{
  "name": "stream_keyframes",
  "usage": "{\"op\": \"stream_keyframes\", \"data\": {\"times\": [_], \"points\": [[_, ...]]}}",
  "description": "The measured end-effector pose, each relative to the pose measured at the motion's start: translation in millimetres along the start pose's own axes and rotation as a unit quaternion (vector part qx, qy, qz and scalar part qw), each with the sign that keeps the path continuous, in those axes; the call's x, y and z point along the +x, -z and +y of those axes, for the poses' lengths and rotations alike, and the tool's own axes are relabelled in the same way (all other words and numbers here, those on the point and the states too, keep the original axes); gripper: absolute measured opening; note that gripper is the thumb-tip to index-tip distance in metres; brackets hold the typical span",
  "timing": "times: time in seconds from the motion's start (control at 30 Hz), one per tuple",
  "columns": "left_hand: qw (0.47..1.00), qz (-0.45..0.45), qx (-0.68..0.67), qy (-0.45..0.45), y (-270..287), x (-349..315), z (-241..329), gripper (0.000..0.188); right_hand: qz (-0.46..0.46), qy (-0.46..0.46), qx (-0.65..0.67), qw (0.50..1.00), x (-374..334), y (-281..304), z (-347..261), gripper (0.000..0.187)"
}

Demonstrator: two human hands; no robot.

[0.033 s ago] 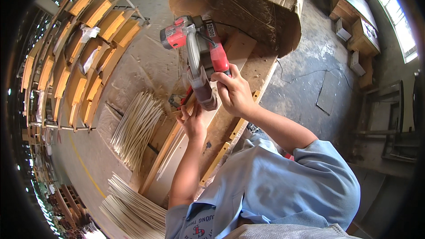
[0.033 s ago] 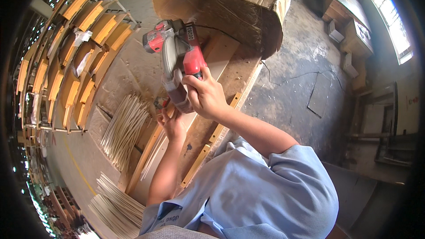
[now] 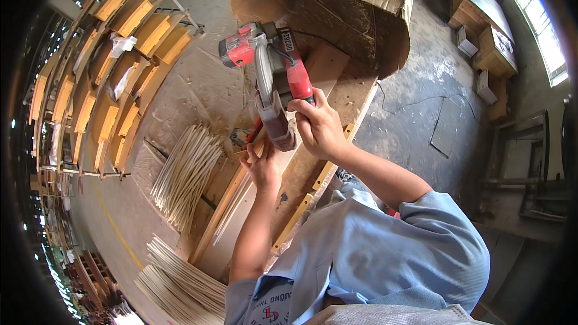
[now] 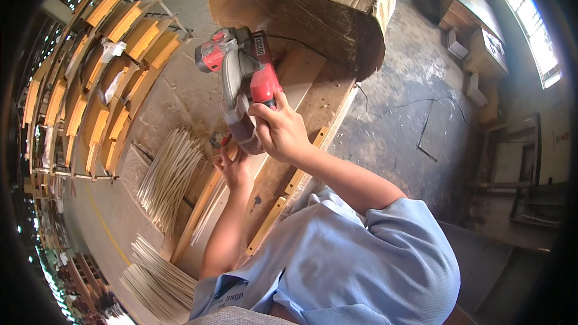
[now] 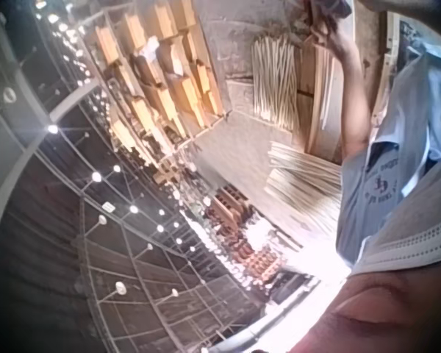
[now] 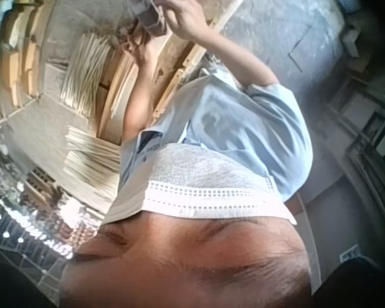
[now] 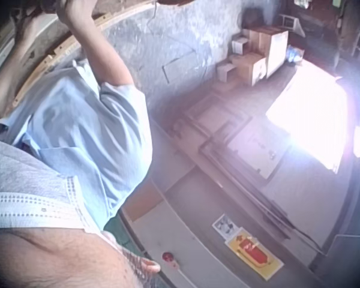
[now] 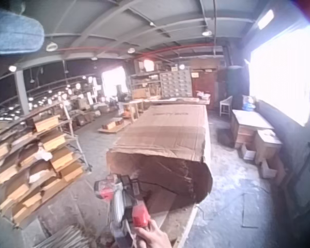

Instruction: The person repeatedly picks up small bundles of thin wooden strips, aligns them on a workbench, and cuts them to length using a handheld circular saw. The cut pieces are stacked on the bench after each cut.

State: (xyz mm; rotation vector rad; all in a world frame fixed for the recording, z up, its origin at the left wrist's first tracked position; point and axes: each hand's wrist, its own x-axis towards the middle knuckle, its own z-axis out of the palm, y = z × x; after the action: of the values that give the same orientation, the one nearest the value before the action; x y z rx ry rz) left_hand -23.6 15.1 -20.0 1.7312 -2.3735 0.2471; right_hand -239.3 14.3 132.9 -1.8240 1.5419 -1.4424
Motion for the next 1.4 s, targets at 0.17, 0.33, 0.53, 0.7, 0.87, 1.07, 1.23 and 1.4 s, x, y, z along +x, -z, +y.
{"op": "stream_keyframes", "data": {"times": [0.17, 0.33, 0.53, 0.7, 0.87, 1.07, 1.23, 1.4], "points": [[1.000, -0.009, -0.001, 0.008, 1, 3, 0, 0.054, -0.006, 0.018, -0.007, 1.000, 8, 1, -2, 0.029], [0.997, -0.045, -0.056, 0.008, -1, 7, -3, 0.054, 0.033, 0.079, 0.063, 0.994, 67, 5, 9, 0.038], [0.996, -0.042, -0.082, 0.023, 0, 3, -8, 0.051, -0.008, -0.137, 0.227, 0.964, 140, 16, -27, 0.072], [0.995, -0.029, -0.093, 0.013, -1, 6, -4, 0.051, 0.098, -0.119, 0.224, 0.962, 169, 14, -12, 0.068], [0.996, -0.039, -0.077, 0.025, -2, 4, -5, 0.051, 0.252, -0.079, 0.348, 0.900, 72, -47, 55, 0.043], [0.997, -0.065, -0.035, 0.031, -3, 4, 2, 0.053, 0.004, -0.535, 0.417, 0.734, -58, -130, 74, 0.043], [0.996, 0.016, -0.089, 0.013, -4, -4, -13, 0.048, -0.039, -0.558, 0.406, 0.723, -34, -161, 61, 0.035], [0.981, 0.083, -0.174, -0.018, 9, -5, -21, 0.053, -0.044, -0.591, 0.362, 0.720, -19, -188, 59, 0.044]]}}
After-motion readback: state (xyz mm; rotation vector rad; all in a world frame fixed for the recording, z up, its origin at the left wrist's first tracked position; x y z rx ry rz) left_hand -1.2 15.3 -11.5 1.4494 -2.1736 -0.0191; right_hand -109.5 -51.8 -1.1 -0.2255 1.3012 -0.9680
